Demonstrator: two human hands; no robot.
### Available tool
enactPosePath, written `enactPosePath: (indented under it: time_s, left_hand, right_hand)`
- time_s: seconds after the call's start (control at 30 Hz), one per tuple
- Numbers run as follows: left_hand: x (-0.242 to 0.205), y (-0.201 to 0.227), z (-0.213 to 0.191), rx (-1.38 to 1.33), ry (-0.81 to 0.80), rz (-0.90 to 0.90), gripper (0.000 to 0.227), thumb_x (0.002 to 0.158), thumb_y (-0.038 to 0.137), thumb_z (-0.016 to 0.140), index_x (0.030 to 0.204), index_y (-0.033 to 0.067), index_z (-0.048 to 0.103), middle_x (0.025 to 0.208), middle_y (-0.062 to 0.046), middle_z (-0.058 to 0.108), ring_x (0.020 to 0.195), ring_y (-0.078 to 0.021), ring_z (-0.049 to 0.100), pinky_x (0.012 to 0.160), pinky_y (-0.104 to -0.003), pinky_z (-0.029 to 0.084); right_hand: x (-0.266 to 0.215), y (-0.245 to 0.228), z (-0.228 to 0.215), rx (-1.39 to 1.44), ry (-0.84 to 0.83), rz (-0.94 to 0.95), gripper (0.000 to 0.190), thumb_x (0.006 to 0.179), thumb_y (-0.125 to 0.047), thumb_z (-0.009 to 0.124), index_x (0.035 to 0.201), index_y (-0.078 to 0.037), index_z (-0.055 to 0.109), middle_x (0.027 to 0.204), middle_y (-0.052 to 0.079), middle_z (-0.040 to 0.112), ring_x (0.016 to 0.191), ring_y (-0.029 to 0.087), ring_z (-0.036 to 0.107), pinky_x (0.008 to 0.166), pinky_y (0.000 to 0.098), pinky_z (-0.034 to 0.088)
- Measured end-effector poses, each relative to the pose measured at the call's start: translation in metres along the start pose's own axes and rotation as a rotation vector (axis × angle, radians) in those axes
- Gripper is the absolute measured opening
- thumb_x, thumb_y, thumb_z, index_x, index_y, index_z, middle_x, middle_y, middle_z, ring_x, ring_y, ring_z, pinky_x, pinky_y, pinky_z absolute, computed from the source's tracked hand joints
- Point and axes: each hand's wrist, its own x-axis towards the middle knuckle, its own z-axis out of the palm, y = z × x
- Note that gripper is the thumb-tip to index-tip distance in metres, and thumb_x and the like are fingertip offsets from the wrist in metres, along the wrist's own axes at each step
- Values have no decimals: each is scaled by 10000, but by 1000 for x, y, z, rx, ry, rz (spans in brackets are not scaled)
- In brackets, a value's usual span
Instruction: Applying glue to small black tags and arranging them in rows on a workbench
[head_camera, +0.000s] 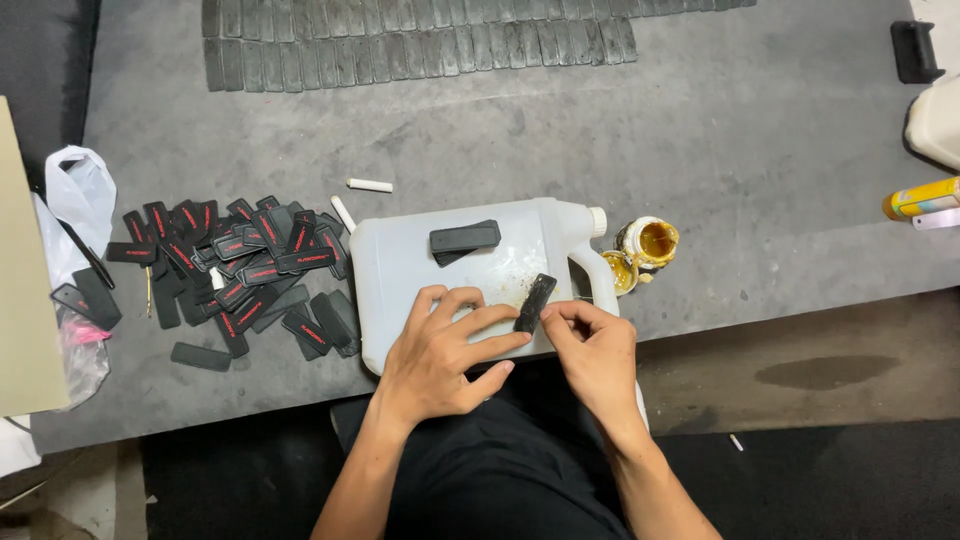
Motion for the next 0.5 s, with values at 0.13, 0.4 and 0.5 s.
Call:
enactPosePath:
  time_s: [0.13, 0.4, 0.5]
  left_hand:
    - [2, 1, -3, -12, -4, 1, 223, 914, 349, 648, 1095, 284, 761, 1171, 15, 710, 1025, -250, 593, 923, -448, 397]
    - [4, 2, -14, -156, 101, -79, 356, 848, 208, 693, 1193, 119, 713, 1195, -135, 682, 989, -331, 635, 904, -459, 471]
    - [13, 6, -11, -62, 109, -117, 301, 903, 207, 653, 1172, 92, 722, 1143, -122, 689, 936, -299, 633, 889, -431, 481]
  right_hand:
    - [5, 10, 0, -1, -10, 6, 96, 843, -164, 764, 822, -110, 841, 509, -21, 519, 536, 73, 437, 508, 250, 416]
    - [39, 4, -45, 123, -169, -33, 110, 901, -126, 753, 899, -49, 831, 814, 19, 774, 773, 93, 647, 741, 227, 490]
    - [96, -7, -80, 178, -65, -129, 122, 934, -78, 703, 831, -53, 764, 720, -23, 632, 717, 79, 533, 664, 249, 464]
